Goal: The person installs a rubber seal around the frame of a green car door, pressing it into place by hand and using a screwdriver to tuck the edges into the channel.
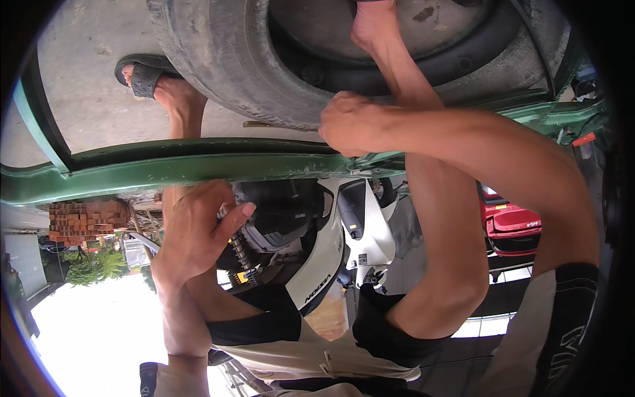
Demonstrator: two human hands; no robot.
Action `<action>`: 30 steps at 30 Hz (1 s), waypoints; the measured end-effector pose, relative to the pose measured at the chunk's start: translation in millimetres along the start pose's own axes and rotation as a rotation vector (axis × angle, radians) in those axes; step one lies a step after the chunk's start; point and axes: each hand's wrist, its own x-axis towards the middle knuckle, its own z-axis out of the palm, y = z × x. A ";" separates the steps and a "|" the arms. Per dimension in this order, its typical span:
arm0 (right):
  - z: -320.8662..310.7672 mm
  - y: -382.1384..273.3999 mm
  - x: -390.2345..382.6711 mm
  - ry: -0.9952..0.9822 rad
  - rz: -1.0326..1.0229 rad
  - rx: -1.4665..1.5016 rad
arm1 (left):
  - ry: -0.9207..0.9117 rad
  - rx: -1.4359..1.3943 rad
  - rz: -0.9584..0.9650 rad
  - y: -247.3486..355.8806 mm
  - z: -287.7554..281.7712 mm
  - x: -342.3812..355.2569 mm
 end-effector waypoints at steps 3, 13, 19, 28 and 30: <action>-40.8 -9.1 -3.9 -0.015 -0.030 0.065 | 0.016 -0.004 0.003 -1.4 -2.7 -0.2; -106.7 0.4 -9.6 0.286 -0.119 0.294 | 0.031 -0.013 0.050 -10.3 5.4 -0.6; -123.9 10.8 -27.9 0.410 -0.098 0.281 | 0.057 -0.030 0.046 -8.9 2.0 -0.2; -64.9 39.0 -43.6 0.188 0.006 0.194 | 0.139 0.075 0.300 23.9 44.2 24.7; -57.1 40.8 -48.4 0.131 0.080 0.191 | 0.123 0.201 0.411 19.3 75.0 41.9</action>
